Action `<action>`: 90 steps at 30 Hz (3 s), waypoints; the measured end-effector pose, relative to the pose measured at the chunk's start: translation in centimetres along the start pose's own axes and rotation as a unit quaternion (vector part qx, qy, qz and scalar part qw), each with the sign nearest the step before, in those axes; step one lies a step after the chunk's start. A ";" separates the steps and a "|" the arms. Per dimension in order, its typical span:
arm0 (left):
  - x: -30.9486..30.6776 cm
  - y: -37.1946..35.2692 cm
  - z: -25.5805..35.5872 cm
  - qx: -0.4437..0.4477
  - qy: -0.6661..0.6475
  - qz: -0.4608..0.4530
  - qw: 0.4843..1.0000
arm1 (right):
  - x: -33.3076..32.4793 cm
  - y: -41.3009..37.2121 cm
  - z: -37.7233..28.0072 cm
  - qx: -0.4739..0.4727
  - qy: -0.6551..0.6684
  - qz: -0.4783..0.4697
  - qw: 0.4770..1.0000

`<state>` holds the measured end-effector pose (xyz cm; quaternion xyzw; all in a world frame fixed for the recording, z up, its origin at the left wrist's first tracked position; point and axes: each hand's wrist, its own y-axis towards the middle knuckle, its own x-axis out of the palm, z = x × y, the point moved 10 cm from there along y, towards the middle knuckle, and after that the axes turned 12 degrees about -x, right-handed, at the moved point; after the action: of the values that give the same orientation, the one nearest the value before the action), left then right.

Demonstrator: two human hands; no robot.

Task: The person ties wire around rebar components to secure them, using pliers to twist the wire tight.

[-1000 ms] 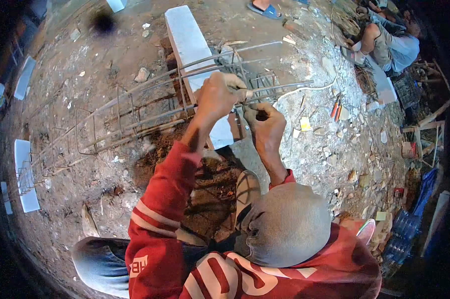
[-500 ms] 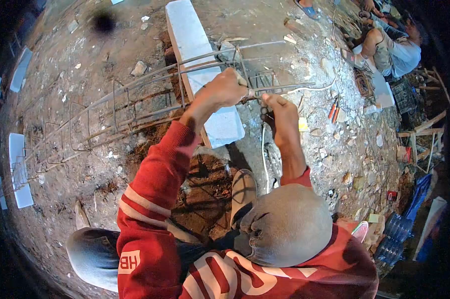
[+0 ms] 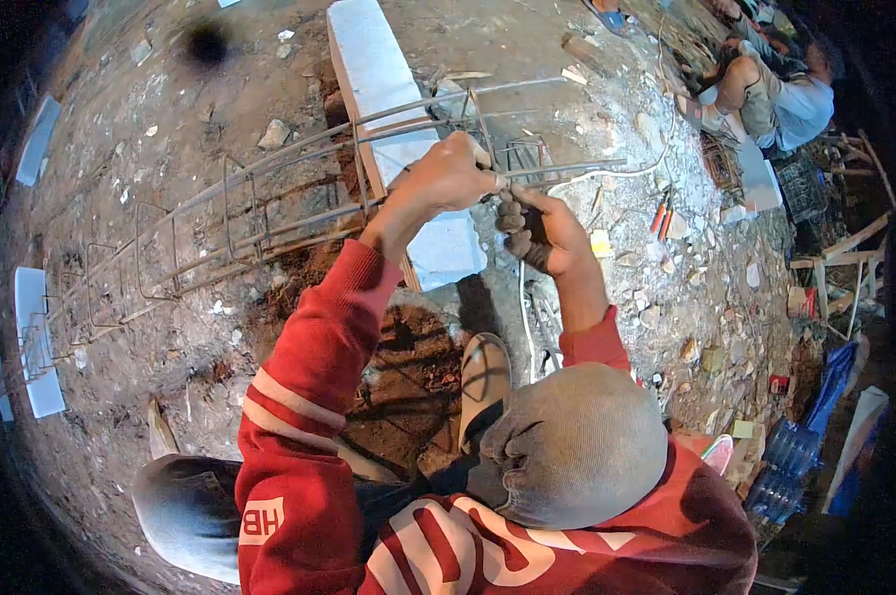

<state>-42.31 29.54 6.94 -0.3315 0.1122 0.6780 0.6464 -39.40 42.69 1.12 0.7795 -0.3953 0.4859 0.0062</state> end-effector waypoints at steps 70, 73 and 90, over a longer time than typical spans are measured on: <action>-1.9 -0.1 -0.8 -0.196 -0.118 0.035 0.973 | 9.2 -8.7 -6.0 -0.286 -0.945 0.132 0.091; -1.4 0.3 -0.8 -0.184 -0.112 0.024 0.976 | 9.3 -8.6 -5.9 -0.278 -0.948 0.131 0.076; -1.3 0.7 -1.2 -0.179 -0.137 0.041 0.973 | 7.6 -7.9 -5.1 -0.240 -0.955 0.126 0.118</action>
<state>-42.66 27.76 6.64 -0.3405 -0.0874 0.7517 0.5579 -36.65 45.51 12.57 0.5045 -0.2672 -0.7816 -0.2515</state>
